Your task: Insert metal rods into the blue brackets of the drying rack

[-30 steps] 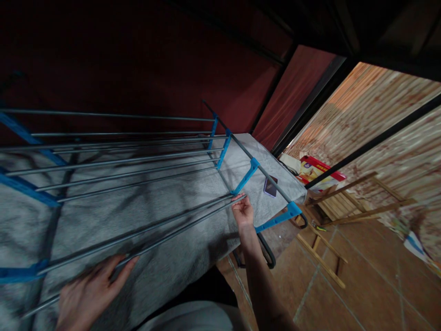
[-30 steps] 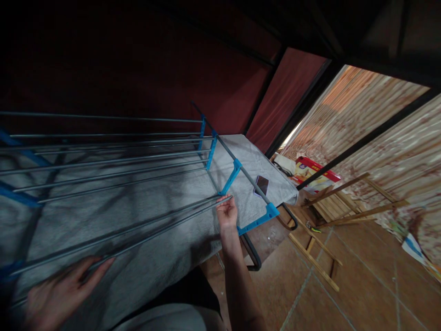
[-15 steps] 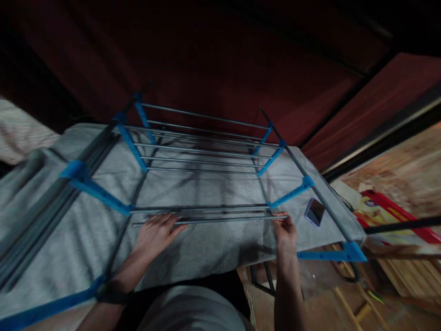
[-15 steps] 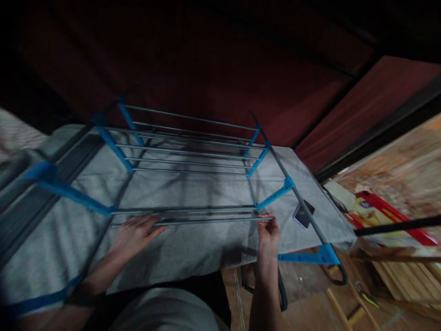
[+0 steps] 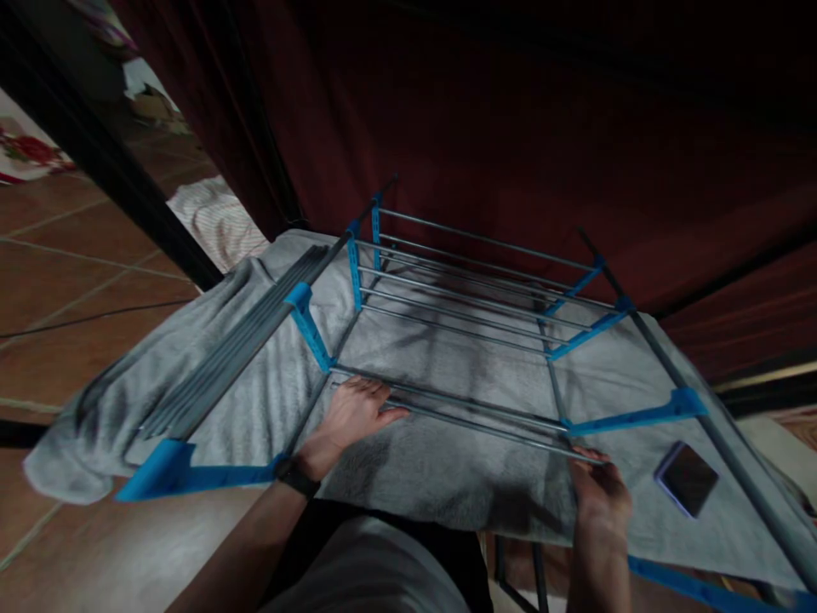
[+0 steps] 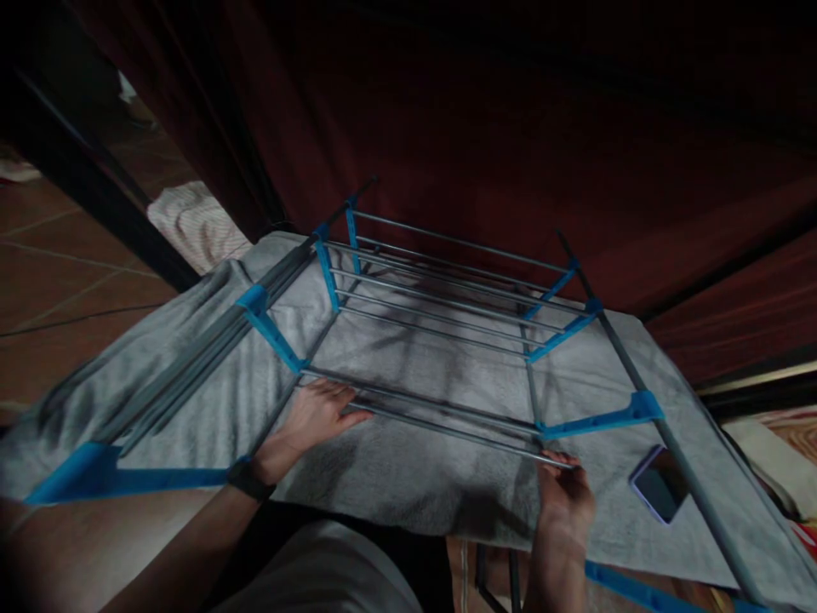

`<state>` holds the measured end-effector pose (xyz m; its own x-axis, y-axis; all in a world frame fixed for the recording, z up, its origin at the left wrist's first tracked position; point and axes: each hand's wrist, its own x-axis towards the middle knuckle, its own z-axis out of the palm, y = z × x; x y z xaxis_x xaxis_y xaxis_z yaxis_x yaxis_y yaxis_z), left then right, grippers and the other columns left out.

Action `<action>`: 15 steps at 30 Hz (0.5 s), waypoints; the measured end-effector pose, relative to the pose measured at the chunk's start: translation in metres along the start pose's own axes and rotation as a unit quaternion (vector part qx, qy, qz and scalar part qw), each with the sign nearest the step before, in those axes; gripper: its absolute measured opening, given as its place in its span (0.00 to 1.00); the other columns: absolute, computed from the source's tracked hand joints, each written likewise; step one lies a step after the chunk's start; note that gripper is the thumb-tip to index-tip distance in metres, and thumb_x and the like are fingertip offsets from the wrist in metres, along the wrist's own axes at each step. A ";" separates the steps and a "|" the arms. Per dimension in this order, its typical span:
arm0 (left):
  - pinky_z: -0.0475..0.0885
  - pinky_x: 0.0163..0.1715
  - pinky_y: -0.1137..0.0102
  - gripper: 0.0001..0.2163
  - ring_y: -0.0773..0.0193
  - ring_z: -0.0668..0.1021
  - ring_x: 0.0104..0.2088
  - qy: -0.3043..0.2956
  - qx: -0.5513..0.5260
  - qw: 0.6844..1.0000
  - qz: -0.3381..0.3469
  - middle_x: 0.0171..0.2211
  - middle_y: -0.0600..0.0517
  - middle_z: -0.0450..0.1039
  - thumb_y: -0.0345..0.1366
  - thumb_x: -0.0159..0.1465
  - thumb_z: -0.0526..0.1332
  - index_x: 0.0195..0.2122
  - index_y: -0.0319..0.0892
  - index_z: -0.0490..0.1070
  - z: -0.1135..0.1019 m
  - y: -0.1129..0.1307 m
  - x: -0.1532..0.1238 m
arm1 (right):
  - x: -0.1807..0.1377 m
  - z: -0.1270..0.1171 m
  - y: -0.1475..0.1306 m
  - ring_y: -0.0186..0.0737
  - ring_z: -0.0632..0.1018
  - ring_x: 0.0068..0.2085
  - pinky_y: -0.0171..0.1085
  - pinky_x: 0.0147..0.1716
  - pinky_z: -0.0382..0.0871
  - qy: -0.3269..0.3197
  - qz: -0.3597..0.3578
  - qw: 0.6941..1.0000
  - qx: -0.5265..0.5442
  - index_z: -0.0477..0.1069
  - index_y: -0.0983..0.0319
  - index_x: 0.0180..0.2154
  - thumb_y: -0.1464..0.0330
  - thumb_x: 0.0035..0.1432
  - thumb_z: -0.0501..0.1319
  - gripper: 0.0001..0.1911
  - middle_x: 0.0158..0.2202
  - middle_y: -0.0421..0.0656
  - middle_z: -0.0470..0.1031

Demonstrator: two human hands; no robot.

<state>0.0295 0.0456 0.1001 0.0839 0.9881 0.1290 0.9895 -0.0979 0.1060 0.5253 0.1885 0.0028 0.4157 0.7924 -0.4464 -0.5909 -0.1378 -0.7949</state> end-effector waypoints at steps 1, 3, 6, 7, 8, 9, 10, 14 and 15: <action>0.74 0.48 0.59 0.29 0.53 0.85 0.43 -0.001 0.005 1.000 0.000 0.38 0.43 0.85 0.58 0.77 0.50 0.42 0.38 0.82 0.000 -0.001 0.000 | 0.001 0.001 0.001 0.40 0.63 0.21 0.43 0.23 0.66 0.004 -0.004 1.000 0.007 0.60 0.51 0.22 0.69 0.52 0.56 0.09 0.21 0.36 0.57; 0.75 0.45 0.60 0.29 0.53 0.86 0.41 -0.003 0.009 1.000 -0.008 0.36 0.44 0.85 0.61 0.75 0.54 0.39 0.40 0.83 0.003 -0.004 -0.001 | 0.000 0.004 0.002 0.41 0.61 0.22 0.44 0.24 0.66 0.003 -0.019 1.000 0.014 0.59 0.51 0.22 0.68 0.53 0.57 0.10 0.22 0.35 0.56; 0.75 0.44 0.61 0.27 0.52 0.87 0.40 0.000 0.010 1.000 -0.016 0.35 0.44 0.86 0.62 0.73 0.57 0.36 0.43 0.82 0.009 -0.008 -0.001 | -0.008 0.010 0.003 0.42 0.58 0.22 0.45 0.27 0.68 0.001 -0.050 0.999 -0.002 0.58 0.51 0.22 0.67 0.55 0.57 0.12 0.21 0.34 0.55; 0.75 0.44 0.62 0.27 0.52 0.87 0.40 0.000 0.012 1.000 -0.018 0.35 0.44 0.86 0.62 0.72 0.57 0.36 0.43 0.82 0.010 -0.009 -0.001 | -0.012 0.012 0.003 0.41 0.58 0.23 0.45 0.28 0.68 -0.005 -0.059 0.998 -0.016 0.57 0.51 0.22 0.66 0.56 0.57 0.13 0.21 0.34 0.54; 0.75 0.43 0.62 0.27 0.52 0.87 0.40 -0.002 0.014 1.000 -0.020 0.35 0.44 0.86 0.62 0.72 0.56 0.36 0.43 0.82 0.010 -0.010 -0.001 | -0.016 0.014 0.002 0.41 0.58 0.23 0.45 0.29 0.69 -0.011 -0.066 0.997 -0.031 0.56 0.51 0.22 0.66 0.56 0.57 0.14 0.21 0.33 0.54; 0.75 0.43 0.61 0.28 0.51 0.87 0.40 -0.006 0.015 1.000 -0.023 0.35 0.44 0.86 0.62 0.72 0.56 0.36 0.43 0.82 0.010 -0.010 -0.001 | -0.020 0.017 0.002 0.40 0.57 0.23 0.44 0.29 0.68 -0.017 -0.072 0.996 -0.043 0.56 0.52 0.22 0.66 0.57 0.57 0.14 0.20 0.33 0.54; 0.75 0.42 0.61 0.28 0.50 0.87 0.40 -0.009 0.015 1.000 -0.024 0.35 0.44 0.86 0.62 0.72 0.56 0.36 0.43 0.82 0.010 -0.011 -0.001 | -0.024 0.019 0.001 0.39 0.57 0.22 0.43 0.28 0.68 -0.022 -0.075 0.996 -0.048 0.55 0.52 0.21 0.66 0.57 0.57 0.15 0.20 0.33 0.55; 0.75 0.45 0.60 0.25 0.49 0.86 0.41 0.000 -0.007 1.000 -0.019 0.38 0.43 0.87 0.59 0.73 0.57 0.37 0.43 0.83 0.011 -0.013 -0.002 | -0.039 0.028 -0.005 0.37 0.61 0.21 0.38 0.25 0.66 -0.025 -0.041 0.999 0.011 0.57 0.53 0.21 0.68 0.56 0.57 0.14 0.19 0.33 0.58; 0.75 0.46 0.60 0.25 0.49 0.86 0.42 0.009 -0.014 1.000 -0.021 0.39 0.42 0.87 0.58 0.73 0.57 0.38 0.43 0.83 0.012 -0.014 -0.003 | -0.042 0.031 -0.006 0.36 0.62 0.21 0.37 0.24 0.66 -0.024 -0.034 0.999 0.027 0.59 0.54 0.21 0.69 0.56 0.57 0.13 0.19 0.33 0.59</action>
<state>0.0168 0.0453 0.0861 0.0397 0.9891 0.1421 0.9885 -0.0596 0.1386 0.4898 0.1740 0.0388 0.4235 0.8261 -0.3718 -0.6002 -0.0516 -0.7982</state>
